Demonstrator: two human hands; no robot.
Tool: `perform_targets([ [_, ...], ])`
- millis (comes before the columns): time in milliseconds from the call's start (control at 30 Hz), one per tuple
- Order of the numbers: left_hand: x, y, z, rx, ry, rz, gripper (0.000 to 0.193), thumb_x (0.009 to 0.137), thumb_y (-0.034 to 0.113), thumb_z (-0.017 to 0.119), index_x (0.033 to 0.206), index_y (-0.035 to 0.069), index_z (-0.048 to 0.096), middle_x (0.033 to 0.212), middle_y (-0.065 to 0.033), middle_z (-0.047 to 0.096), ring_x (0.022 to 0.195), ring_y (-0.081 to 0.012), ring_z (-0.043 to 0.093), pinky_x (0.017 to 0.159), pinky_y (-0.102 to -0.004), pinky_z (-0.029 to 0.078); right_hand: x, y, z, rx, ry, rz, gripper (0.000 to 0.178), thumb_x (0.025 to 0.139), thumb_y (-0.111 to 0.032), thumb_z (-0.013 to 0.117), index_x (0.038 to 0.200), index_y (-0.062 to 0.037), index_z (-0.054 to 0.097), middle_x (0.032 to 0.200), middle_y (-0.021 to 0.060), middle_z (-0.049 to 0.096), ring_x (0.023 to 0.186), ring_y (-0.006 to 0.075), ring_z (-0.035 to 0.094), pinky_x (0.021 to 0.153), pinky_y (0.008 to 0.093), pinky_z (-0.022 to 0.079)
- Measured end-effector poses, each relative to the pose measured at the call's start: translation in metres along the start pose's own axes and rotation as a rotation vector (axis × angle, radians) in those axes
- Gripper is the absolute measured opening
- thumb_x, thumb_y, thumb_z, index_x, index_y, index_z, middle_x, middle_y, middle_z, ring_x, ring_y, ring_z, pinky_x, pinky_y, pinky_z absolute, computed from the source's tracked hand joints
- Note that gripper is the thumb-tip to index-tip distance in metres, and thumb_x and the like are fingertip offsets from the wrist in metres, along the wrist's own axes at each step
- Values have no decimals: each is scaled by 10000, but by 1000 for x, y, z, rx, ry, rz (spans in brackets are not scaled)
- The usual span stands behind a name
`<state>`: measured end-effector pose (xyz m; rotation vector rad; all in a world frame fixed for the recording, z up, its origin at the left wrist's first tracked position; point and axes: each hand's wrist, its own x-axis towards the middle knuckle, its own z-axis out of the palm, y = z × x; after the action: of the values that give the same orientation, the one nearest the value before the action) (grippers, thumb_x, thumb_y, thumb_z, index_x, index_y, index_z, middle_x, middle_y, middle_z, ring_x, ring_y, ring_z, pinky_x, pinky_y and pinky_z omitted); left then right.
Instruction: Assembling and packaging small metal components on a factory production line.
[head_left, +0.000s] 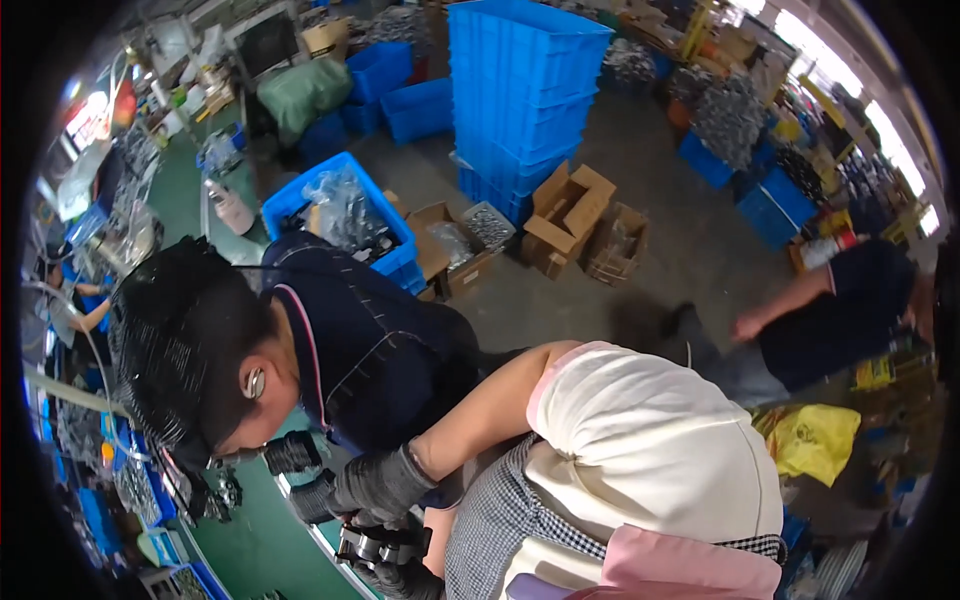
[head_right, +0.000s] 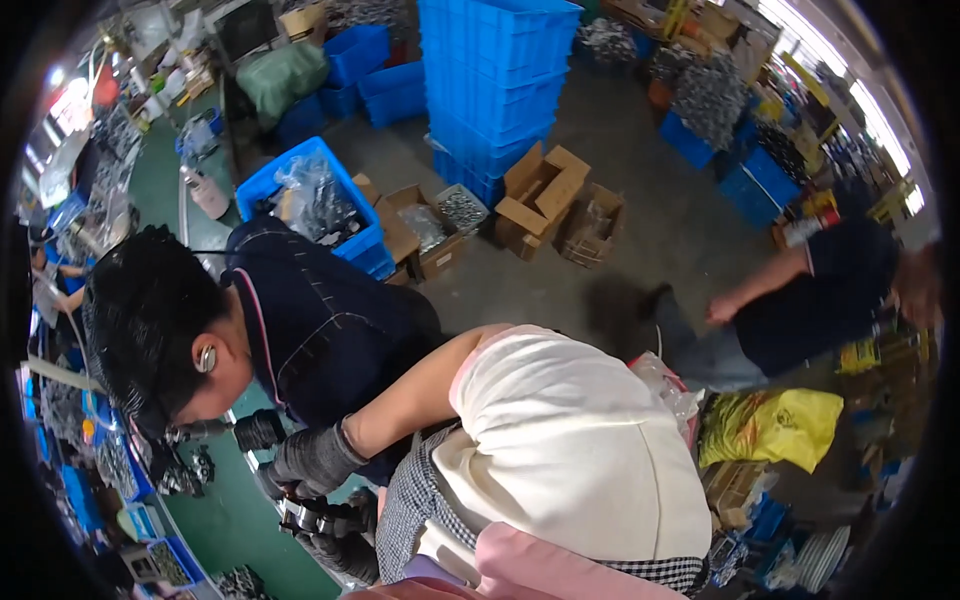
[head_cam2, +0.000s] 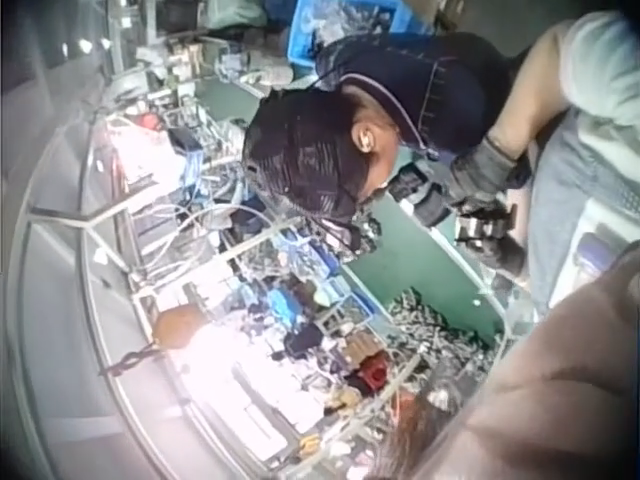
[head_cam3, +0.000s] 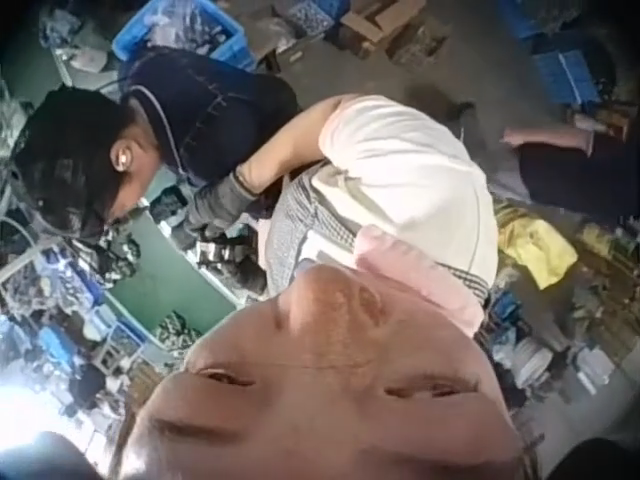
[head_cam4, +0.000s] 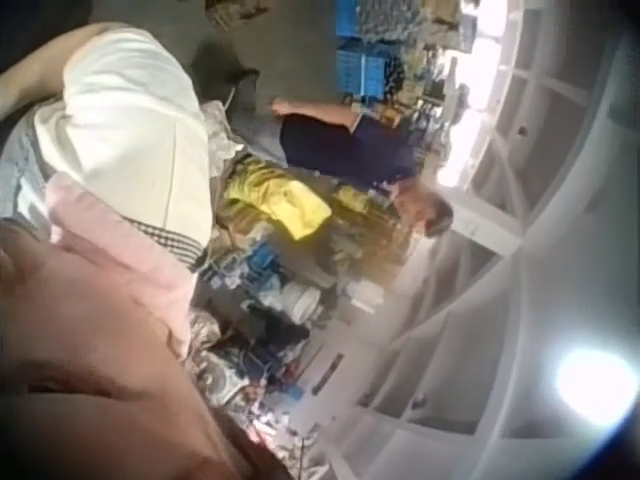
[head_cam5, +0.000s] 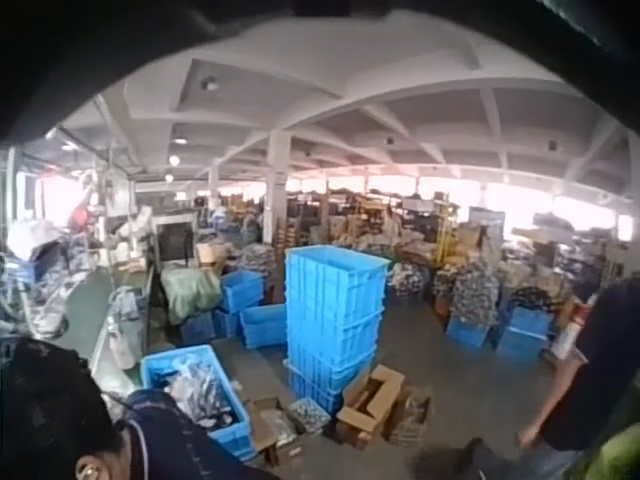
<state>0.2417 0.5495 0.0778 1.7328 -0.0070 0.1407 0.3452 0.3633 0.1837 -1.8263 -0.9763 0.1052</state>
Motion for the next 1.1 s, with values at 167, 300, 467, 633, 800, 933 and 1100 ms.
perform_targets([
  [167, -29, 88, 34, -447, 175, -158, 625, 805, 361, 596, 1277, 26, 358, 1053, -105, 521, 861, -204, 564, 686, -312, 500, -2, 3, -4, 118, -95, -44, 169, 770, -199, 605, 760, -30, 595, 680, 177, 582, 644, 355, 576, 574, 401, 454],
  [300, -43, 109, 46, -380, 388, -215, 574, 692, 200, 637, 1186, -4, 428, 1011, -91, 563, 857, -177, 578, 702, -281, 503, 4, -18, -17, 203, -372, 57, 213, 821, -231, 568, 798, -20, 593, 680, 167, 573, 639, 323, 570, 580, 387, 441],
  [467, -75, 118, 66, -439, 535, -143, 646, 629, 209, 763, 1168, 24, 459, 1023, -51, 573, 886, -128, 566, 741, -272, 492, 5, -18, -6, 231, -592, -54, 291, 903, -284, 499, 818, -17, 576, 673, 101, 542, 611, 210, 527, 583, 308, 424],
  [633, -112, 146, 111, -519, 846, -144, 674, 627, 256, 798, 1165, 28, 462, 1041, -40, 566, 909, -117, 562, 746, -262, 494, -4, -34, 10, 304, -906, -56, 231, 883, -216, 503, 822, -12, 590, 688, 164, 570, 649, 282, 570, 582, 364, 434],
  [800, -130, 161, 162, -661, 1023, -144, 659, 637, 244, 793, 1170, 37, 463, 1039, -32, 571, 914, -119, 565, 772, -273, 503, -24, -28, 10, 447, -1050, -67, 209, 890, -194, 514, 857, 3, 575, 664, 104, 548, 623, 196, 528, 596, 302, 432],
  [933, -142, 148, 203, -626, 1191, -40, 645, 642, 239, 785, 1167, 34, 472, 1018, -40, 579, 889, -133, 578, 777, -283, 509, -39, -24, 16, 359, -1183, -102, 192, 876, -173, 520, 915, 7, 577, 713, 124, 583, 689, 223, 583, 624, 315, 445],
  [1100, -149, 132, 240, -809, 1352, 92, 644, 647, 260, 772, 1172, 27, 479, 986, -53, 589, 850, -153, 594, 763, -282, 511, -23, 94, 121, -148, -1075, -156, 255, 871, -181, 535, 1076, -30, 529, 790, 133, 622, 745, 263, 615, 648, 333, 467],
])
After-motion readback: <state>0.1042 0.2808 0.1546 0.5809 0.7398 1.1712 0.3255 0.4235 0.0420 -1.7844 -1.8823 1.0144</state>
